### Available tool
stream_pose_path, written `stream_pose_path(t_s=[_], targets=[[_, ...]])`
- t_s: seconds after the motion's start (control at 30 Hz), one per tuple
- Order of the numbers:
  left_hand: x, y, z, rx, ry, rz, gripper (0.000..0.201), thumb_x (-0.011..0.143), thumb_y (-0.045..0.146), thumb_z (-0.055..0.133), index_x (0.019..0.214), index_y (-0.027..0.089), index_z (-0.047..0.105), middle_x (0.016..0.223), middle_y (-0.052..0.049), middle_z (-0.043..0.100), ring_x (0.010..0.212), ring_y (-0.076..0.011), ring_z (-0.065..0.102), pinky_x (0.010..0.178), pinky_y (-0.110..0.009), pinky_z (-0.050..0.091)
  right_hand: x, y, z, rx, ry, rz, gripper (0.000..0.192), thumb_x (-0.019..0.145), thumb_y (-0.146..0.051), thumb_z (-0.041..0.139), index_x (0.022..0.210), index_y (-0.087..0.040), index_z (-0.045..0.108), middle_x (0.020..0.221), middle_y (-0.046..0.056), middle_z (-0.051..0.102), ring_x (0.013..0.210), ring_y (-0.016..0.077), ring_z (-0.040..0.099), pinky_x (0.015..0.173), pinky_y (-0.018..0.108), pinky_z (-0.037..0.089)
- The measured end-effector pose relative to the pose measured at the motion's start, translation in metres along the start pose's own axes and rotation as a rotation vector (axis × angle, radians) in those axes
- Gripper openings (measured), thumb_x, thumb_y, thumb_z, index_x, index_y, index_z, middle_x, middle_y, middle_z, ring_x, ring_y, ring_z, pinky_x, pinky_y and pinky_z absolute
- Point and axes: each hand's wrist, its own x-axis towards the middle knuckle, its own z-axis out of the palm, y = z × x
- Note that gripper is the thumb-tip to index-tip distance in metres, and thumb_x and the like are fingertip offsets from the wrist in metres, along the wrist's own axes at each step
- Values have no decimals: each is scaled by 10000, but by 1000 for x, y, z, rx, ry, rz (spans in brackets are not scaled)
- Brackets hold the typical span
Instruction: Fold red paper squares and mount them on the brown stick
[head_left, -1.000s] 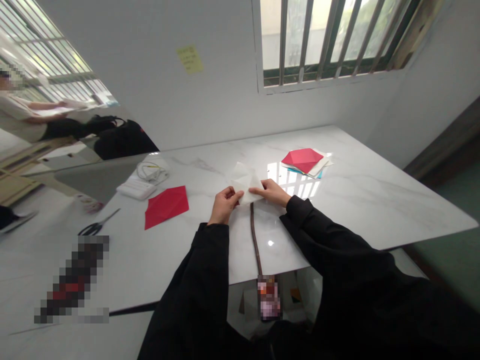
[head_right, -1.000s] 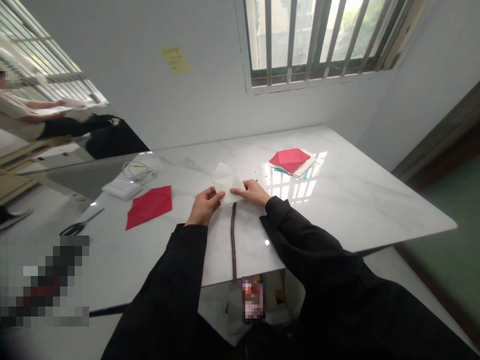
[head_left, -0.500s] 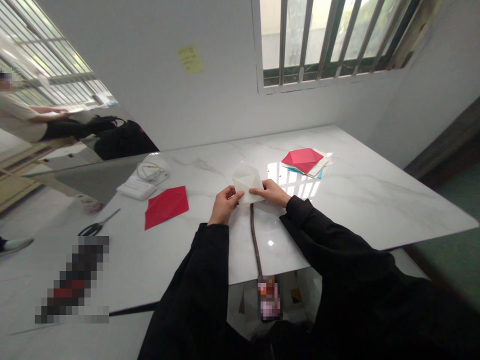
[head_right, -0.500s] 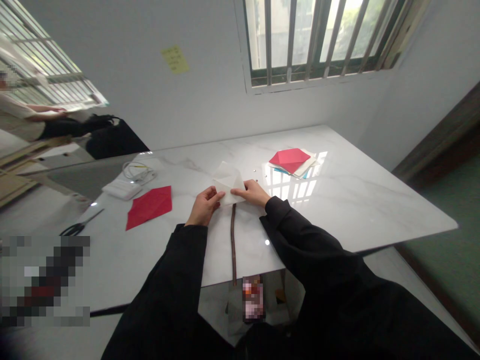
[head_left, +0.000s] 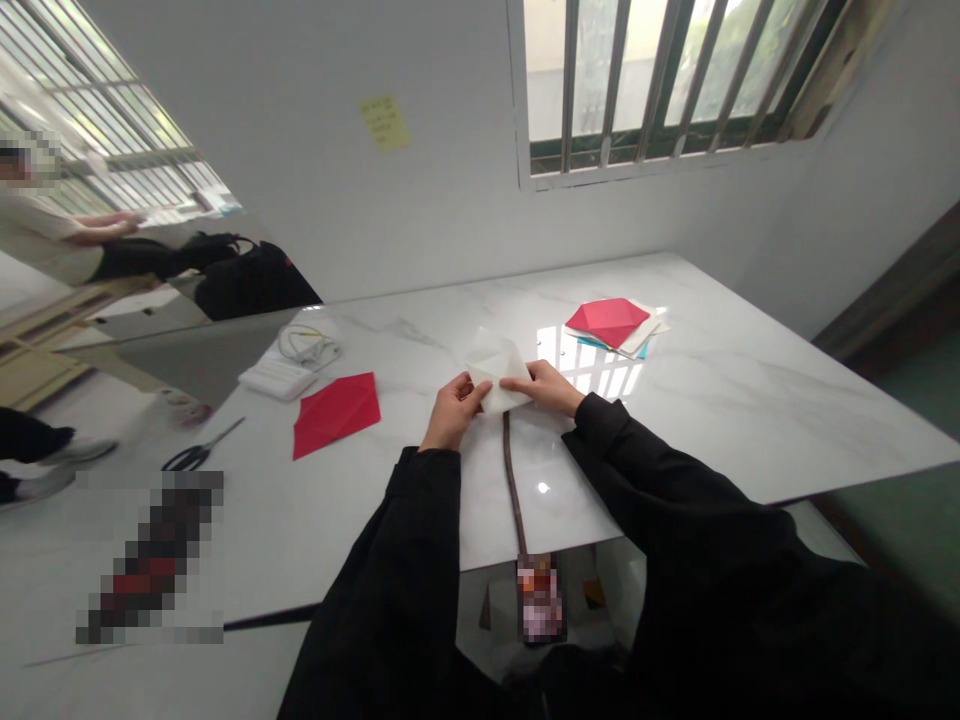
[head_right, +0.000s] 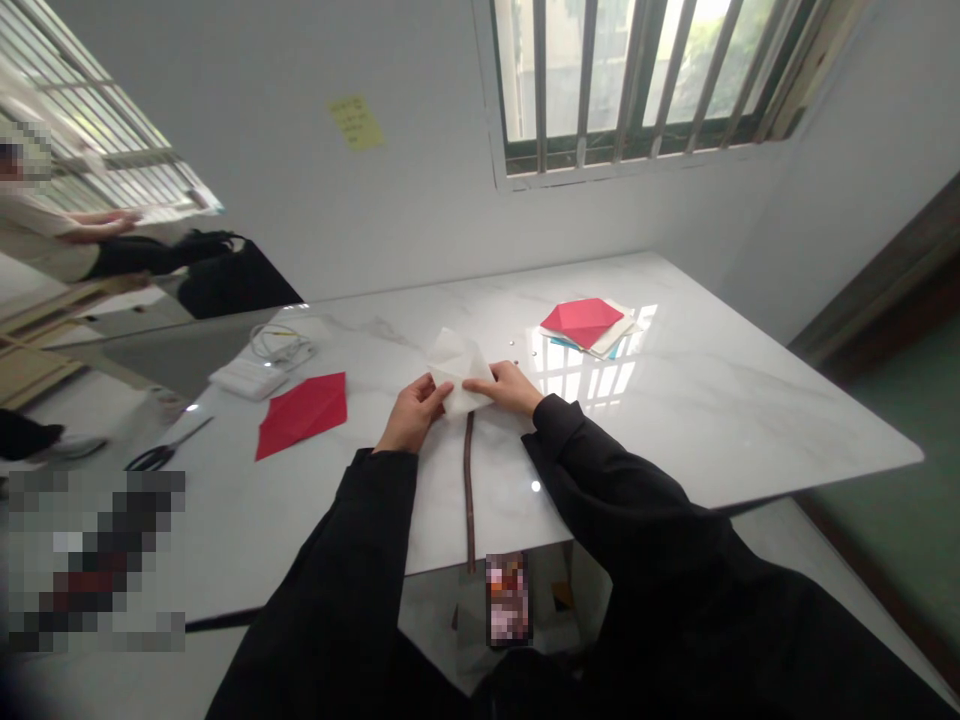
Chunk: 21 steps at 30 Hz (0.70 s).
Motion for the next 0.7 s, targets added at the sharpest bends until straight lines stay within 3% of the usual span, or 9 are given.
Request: stream_pose_path(t_s=[0.17, 0.27, 0.37, 0.53, 0.7], targets=[[2, 0, -2, -47, 100, 1, 518, 655, 569, 910, 860, 201, 609, 817, -8, 707, 671, -134, 645, 594, -233, 495, -3, -5, 1, 88, -43, 45, 339, 849, -422, 797, 920, -91, 804, 861, 89, 776, 749, 180, 665, 654, 246, 484], [3, 0, -4, -28, 121, 13, 514, 639, 536, 919, 834, 199, 583, 766, 10, 680, 648, -122, 624, 592, -226, 495, -4, -7, 2, 85, -53, 50, 337, 839, -422, 808, 903, -92, 802, 836, 80, 770, 725, 174, 653, 632, 243, 464], [3, 1, -3, -49, 140, 9, 534, 634, 486, 926, 962, 204, 612, 787, 15, 694, 661, -129, 636, 576, -218, 489, -5, -8, 2, 89, -52, 52, 319, 838, -402, 803, 906, -91, 799, 822, 70, 764, 719, 171, 645, 640, 245, 460], [-1, 6, 1, -83, 12, 34, 655, 647, 420, 925, 1193, 197, 640, 1150, -98, 769, 961, -234, 741, 769, -304, 594, -6, -10, 1, 48, -53, 37, 328, 833, -425, 795, 855, -98, 788, 764, 52, 734, 694, 168, 620, 613, 245, 432], [-3, 6, 2, -80, 9, 21, 712, 634, 407, 938, 1242, 181, 645, 1195, -130, 768, 1023, -266, 748, 818, -329, 601, -7, -12, 1, 67, -79, 51, 351, 825, -443, 797, 882, -97, 793, 768, 57, 735, 686, 165, 608, 598, 245, 423]])
